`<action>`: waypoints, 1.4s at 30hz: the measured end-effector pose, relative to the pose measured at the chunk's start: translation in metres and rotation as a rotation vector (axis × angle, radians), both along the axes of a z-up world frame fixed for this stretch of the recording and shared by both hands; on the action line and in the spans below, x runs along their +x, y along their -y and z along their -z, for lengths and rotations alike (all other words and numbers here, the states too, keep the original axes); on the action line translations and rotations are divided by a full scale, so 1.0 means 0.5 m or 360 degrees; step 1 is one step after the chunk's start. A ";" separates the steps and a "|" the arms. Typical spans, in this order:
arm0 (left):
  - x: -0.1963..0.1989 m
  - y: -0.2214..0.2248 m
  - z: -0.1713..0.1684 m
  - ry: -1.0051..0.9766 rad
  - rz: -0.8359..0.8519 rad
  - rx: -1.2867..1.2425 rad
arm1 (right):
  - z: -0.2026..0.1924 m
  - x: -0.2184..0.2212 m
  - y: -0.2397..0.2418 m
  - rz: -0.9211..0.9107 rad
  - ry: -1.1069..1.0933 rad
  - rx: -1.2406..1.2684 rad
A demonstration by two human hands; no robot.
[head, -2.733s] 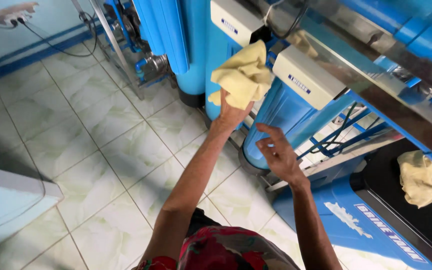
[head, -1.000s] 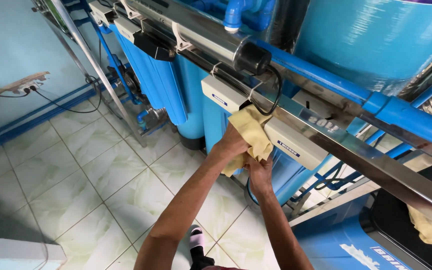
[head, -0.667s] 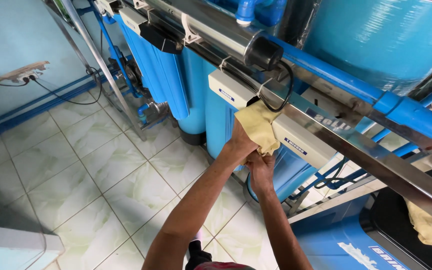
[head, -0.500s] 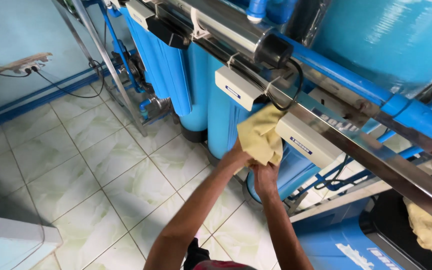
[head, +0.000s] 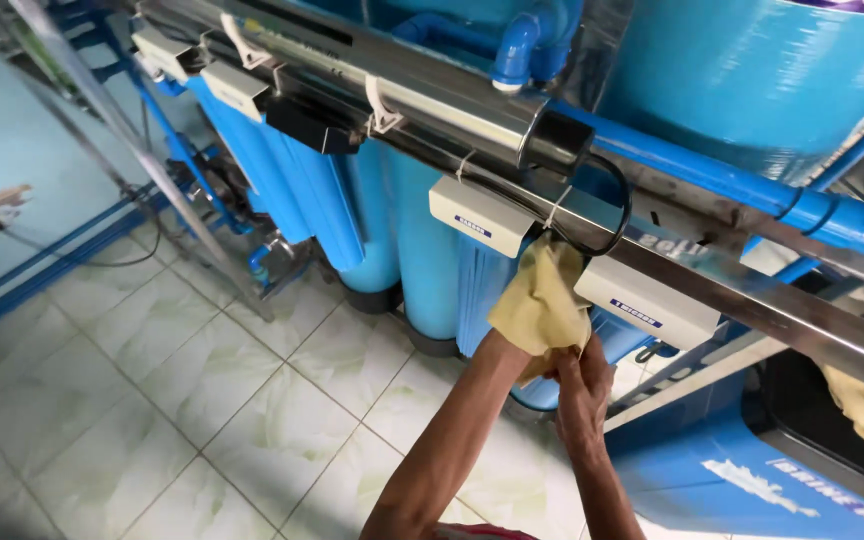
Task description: Wiping down water filtration tanks, pipes, and valves with a cloth.
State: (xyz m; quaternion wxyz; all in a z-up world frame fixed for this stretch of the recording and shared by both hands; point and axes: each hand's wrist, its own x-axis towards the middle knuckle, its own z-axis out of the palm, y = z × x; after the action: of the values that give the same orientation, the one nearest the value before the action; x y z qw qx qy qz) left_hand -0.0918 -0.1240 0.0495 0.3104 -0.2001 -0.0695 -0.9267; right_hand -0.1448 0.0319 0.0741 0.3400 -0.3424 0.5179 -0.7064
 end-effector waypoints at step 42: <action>0.270 0.014 -0.033 -0.5130 0.3090 0.3928 | 0.126 0.003 0.045 -0.0166 -0.0424 0.0285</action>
State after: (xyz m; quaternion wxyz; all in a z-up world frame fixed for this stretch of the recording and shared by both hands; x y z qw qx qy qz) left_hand 0.0434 -0.1310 0.0660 0.3819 0.2817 -0.6793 -0.5598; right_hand -0.1431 0.0092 0.0109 0.3335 -0.4278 0.6008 -0.5872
